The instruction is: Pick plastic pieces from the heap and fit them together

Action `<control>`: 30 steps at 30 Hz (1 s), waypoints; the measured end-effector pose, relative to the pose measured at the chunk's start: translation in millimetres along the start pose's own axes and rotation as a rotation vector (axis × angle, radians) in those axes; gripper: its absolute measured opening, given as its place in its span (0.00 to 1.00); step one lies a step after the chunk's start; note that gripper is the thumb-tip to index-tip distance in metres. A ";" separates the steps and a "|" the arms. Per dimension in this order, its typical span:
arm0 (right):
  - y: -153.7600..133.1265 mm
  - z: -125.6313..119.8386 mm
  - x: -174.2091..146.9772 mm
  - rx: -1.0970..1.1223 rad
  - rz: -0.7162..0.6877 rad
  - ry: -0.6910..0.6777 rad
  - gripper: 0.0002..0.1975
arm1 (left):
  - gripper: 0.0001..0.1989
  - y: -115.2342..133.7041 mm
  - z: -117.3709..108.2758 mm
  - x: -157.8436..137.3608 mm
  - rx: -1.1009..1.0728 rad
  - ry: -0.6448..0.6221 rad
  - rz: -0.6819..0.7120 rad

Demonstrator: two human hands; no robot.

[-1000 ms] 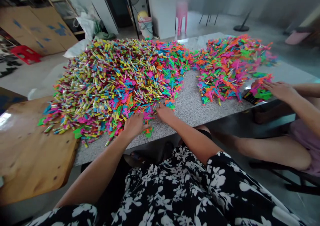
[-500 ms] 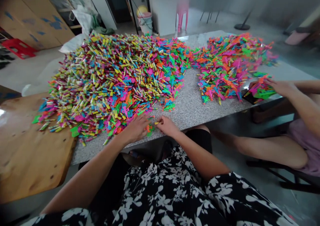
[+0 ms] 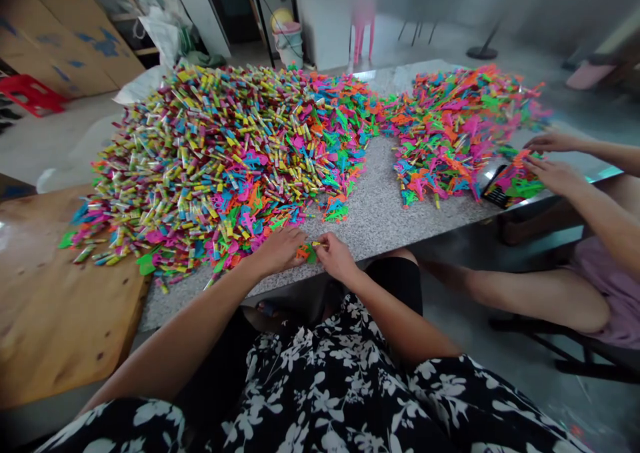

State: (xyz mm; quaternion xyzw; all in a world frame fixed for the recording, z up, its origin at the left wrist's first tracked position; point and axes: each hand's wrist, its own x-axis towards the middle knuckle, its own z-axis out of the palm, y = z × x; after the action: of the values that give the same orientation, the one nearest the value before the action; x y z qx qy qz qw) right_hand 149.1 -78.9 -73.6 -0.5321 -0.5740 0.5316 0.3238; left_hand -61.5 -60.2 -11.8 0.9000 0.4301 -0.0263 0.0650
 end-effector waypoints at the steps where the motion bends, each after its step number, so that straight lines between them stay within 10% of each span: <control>1: 0.8 0.2 0.2 0.018 0.000 0.002 0.07 | 0.20 -0.4 1.0 2.6 -0.004 -0.010 -0.023; 15: -1.0 -10.6 9.5 0.216 0.030 -0.109 0.14 | 0.18 -11.1 9.6 7.0 -0.211 0.035 -0.024; 30: -14.3 -17.9 5.2 0.375 -0.054 -0.112 0.21 | 0.15 -11.7 -22.2 5.8 -0.949 -0.017 -0.122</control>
State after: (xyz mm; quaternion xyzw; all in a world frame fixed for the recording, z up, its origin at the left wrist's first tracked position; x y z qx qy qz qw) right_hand 160.9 -67.3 -56.9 -0.4166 -0.4959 0.6491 0.3990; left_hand -67.2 -45.3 8.5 0.7436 0.4463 0.1620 0.4708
